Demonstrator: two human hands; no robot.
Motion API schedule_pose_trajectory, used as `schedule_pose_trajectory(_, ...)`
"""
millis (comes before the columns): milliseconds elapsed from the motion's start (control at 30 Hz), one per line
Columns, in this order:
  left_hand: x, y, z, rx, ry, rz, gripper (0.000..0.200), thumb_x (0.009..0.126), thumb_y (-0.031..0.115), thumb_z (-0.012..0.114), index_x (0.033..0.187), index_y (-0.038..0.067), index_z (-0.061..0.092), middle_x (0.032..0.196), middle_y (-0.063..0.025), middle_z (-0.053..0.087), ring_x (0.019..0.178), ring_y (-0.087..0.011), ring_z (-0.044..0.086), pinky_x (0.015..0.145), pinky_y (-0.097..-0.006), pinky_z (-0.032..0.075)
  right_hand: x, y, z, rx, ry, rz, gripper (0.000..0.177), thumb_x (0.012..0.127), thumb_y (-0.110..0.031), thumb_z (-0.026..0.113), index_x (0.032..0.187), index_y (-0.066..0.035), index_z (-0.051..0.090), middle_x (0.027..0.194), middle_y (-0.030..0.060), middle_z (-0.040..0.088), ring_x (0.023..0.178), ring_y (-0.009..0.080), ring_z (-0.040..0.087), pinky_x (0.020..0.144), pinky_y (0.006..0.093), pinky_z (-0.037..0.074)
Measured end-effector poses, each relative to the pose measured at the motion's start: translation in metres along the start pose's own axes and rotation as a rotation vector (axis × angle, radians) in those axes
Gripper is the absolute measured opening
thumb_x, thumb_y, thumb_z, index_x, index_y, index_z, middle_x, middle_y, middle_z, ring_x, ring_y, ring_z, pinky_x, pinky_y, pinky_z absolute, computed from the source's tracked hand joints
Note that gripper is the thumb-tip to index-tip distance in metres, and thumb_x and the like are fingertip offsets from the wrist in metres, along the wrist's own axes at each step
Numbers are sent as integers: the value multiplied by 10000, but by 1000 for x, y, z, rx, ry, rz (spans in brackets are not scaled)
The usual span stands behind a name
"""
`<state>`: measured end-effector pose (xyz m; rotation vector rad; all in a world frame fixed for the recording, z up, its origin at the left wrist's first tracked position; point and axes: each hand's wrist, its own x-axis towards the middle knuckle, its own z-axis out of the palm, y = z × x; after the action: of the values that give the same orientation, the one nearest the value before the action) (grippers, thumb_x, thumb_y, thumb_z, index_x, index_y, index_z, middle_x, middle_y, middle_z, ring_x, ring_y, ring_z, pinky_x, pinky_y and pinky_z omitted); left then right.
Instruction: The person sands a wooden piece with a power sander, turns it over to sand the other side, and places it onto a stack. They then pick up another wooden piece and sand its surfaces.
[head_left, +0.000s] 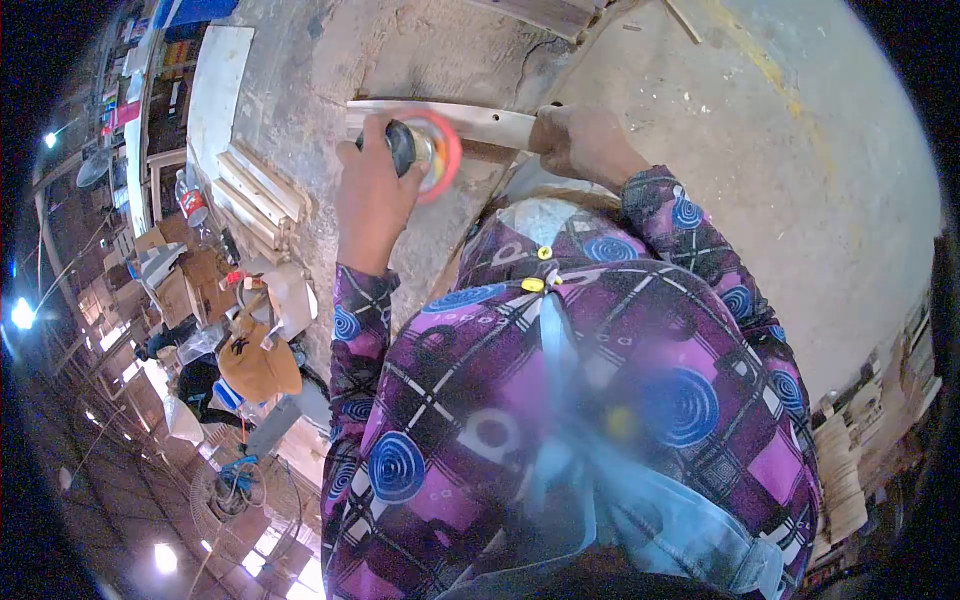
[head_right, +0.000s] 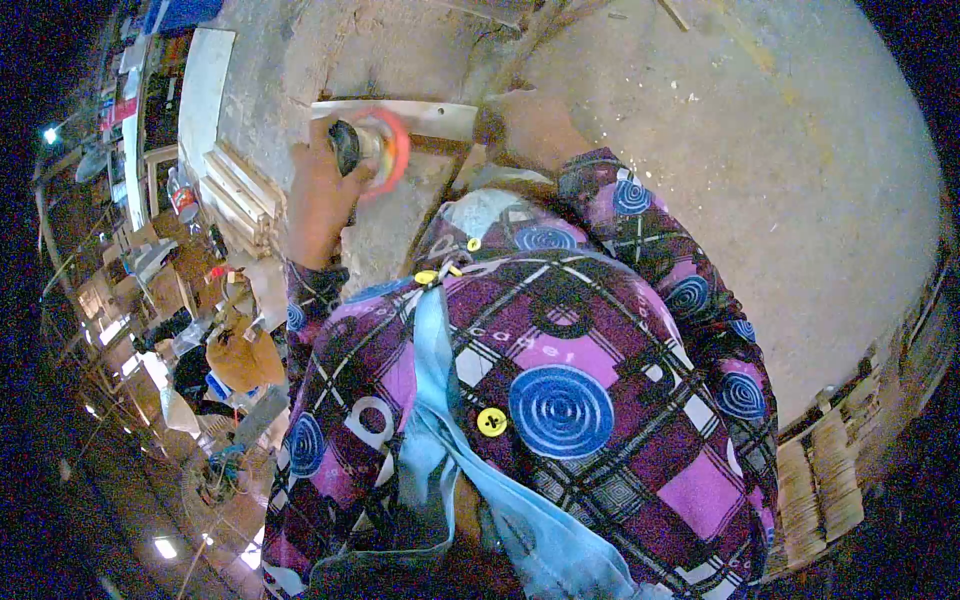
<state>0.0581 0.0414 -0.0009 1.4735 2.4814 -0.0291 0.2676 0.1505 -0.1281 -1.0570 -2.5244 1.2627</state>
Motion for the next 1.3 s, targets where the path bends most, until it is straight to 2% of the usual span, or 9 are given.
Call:
schedule_pose_trajectory(267,7,-10,4,-7,32,69,656,792,163,738,1358,160,407,1140,-300,476,966,-498,605,816,-504,523,1,4,5,24,23,-37,275,676,-205,749,932,-135,680,837,125,689,800,338,666,729,422,525)
schedule_pose_trajectory(333,9,-7,-6,34,18,-61,639,792,155,734,1352,166,426,1150,-276,482,981,-492,605,821,-506,521,-1,-5,-2,-10,-10,16,254,679,-221,749,908,-136,680,823,124,688,786,333,666,715,422,524)
schedule_pose_trajectory(433,-11,11,-16,53,-41,-12,644,785,148,736,1356,182,442,1171,-246,480,1002,-476,601,824,-502,521,0,1,6,-37,40,14,254,677,-230,747,898,-127,674,827,128,688,782,344,664,701,426,523)
schedule_pose_trajectory(700,-25,25,25,-146,16,52,685,779,99,715,1391,219,433,1210,-231,462,1043,-463,579,844,-506,512,0,-6,2,-21,-35,7,300,680,-245,740,924,-90,660,859,163,682,815,373,661,727,462,521)
schedule_pose_trajectory(767,-6,6,33,-160,154,99,669,792,184,731,1390,202,434,1224,-249,460,1055,-475,573,851,-506,509,0,-9,4,-49,-4,19,310,678,-247,744,928,-84,659,858,167,681,823,373,661,737,464,521)
schedule_pose_trajectory(900,62,-38,21,-125,290,-116,671,801,343,742,1374,166,441,1185,-293,505,1037,-480,591,859,-505,508,4,-12,0,-112,-76,62,335,672,-230,746,963,-85,663,858,171,685,820,381,663,735,461,526)
schedule_pose_trajectory(1033,97,-78,20,-32,356,-152,645,814,351,730,1368,168,456,1182,-299,516,1019,-472,602,856,-499,512,10,-10,5,-204,-151,112,333,676,-221,739,974,-91,667,861,172,686,825,376,665,734,460,524)
schedule_pose_trajectory(1133,72,-39,12,5,372,-219,633,810,356,732,1360,180,472,1183,-290,512,1015,-463,606,848,-502,516,6,-17,-3,-146,-132,84,322,677,-222,741,958,-87,660,856,171,684,832,373,664,742,457,521)
schedule_pose_trajectory(1300,58,-16,21,-8,356,-110,644,792,305,753,1365,207,474,1150,-264,510,978,-453,622,817,-503,526,2,-9,0,-49,-106,103,346,677,-227,746,973,-75,651,865,180,684,835,379,665,751,458,523)
